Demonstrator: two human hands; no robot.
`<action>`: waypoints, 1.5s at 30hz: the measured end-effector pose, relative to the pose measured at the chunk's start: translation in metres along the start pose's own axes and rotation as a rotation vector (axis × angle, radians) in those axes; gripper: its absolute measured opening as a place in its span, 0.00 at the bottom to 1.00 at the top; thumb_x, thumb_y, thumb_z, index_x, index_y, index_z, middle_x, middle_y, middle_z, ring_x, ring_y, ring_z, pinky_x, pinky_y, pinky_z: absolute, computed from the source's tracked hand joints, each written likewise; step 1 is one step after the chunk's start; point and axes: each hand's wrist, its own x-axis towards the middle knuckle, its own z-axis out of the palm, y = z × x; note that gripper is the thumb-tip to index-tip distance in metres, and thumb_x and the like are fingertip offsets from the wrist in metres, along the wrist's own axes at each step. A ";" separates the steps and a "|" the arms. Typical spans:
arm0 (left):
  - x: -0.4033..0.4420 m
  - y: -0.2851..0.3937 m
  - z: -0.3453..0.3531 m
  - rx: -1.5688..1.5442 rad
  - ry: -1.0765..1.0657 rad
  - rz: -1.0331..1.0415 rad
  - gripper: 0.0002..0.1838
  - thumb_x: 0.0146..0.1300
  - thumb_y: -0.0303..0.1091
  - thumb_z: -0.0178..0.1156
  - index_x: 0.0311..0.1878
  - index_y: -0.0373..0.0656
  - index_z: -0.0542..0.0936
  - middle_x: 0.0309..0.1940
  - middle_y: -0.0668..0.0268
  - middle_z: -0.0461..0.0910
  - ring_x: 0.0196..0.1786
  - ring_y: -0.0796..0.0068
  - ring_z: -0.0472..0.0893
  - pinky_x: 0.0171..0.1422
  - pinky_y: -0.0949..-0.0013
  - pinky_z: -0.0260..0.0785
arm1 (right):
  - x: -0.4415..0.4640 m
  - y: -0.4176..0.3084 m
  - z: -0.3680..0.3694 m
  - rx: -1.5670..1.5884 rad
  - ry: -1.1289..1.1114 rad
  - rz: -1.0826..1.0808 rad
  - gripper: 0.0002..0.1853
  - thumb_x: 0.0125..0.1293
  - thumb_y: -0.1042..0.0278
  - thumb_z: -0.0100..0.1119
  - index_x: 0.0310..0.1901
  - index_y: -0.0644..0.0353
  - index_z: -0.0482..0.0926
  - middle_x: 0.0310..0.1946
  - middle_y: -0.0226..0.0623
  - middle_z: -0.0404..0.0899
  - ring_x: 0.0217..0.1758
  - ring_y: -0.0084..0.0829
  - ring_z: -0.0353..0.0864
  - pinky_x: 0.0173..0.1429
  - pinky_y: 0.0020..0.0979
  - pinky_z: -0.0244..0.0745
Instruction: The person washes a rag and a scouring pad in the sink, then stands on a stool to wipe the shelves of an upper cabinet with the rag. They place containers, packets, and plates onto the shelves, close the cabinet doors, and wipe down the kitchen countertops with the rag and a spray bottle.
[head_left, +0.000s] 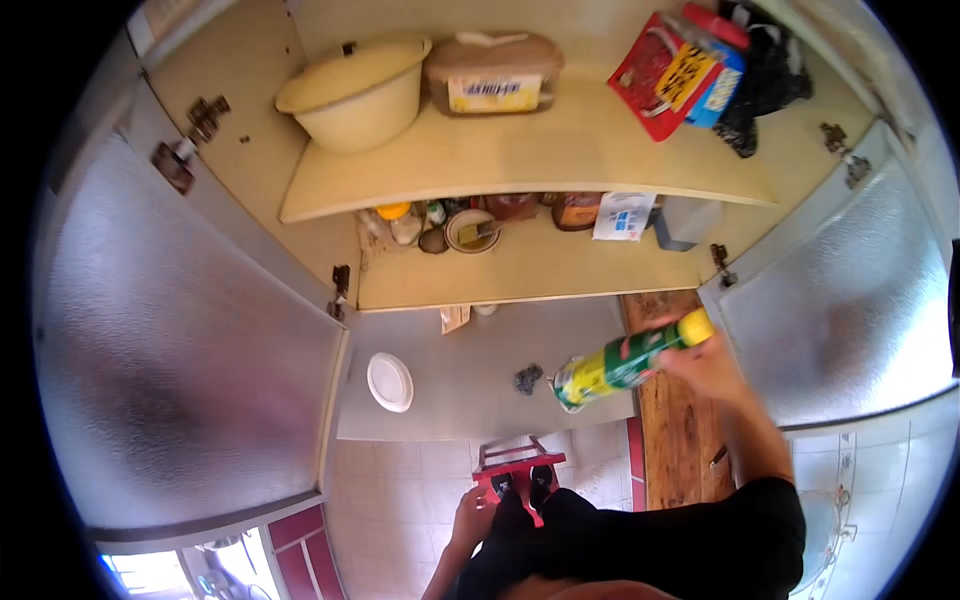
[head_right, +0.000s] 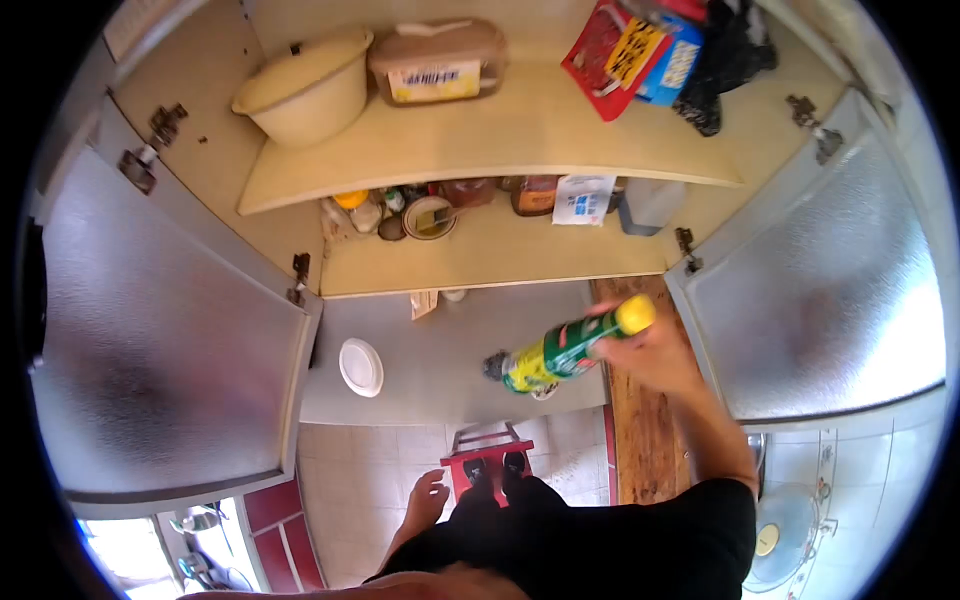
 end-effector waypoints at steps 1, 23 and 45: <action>0.001 0.021 -0.005 -0.050 -0.010 0.024 0.20 0.57 0.33 0.56 0.52 0.33 0.73 0.47 0.48 0.76 0.48 0.57 0.79 0.51 0.62 0.74 | -0.002 -0.042 -0.005 0.115 0.081 -0.145 0.18 0.57 0.79 0.61 0.50 0.63 0.72 0.45 0.36 0.77 0.47 0.26 0.78 0.51 0.29 0.76; -0.039 0.015 -0.036 0.154 0.125 0.017 0.22 0.55 0.31 0.60 0.54 0.38 0.73 0.49 0.50 0.74 0.45 0.56 0.79 0.49 0.61 0.73 | 0.380 -0.195 -0.134 -0.920 0.913 -0.604 0.34 0.55 0.46 0.61 0.61 0.56 0.68 0.59 0.50 0.70 0.62 0.48 0.69 0.66 0.37 0.63; -0.026 -0.073 0.015 0.006 0.096 -0.292 0.19 0.58 0.29 0.57 0.54 0.40 0.73 0.49 0.51 0.75 0.49 0.53 0.78 0.54 0.59 0.71 | 0.236 0.445 0.142 -0.990 -0.172 0.049 0.38 0.55 0.52 0.64 0.61 0.68 0.63 0.52 0.57 0.73 0.60 0.47 0.71 0.60 0.41 0.68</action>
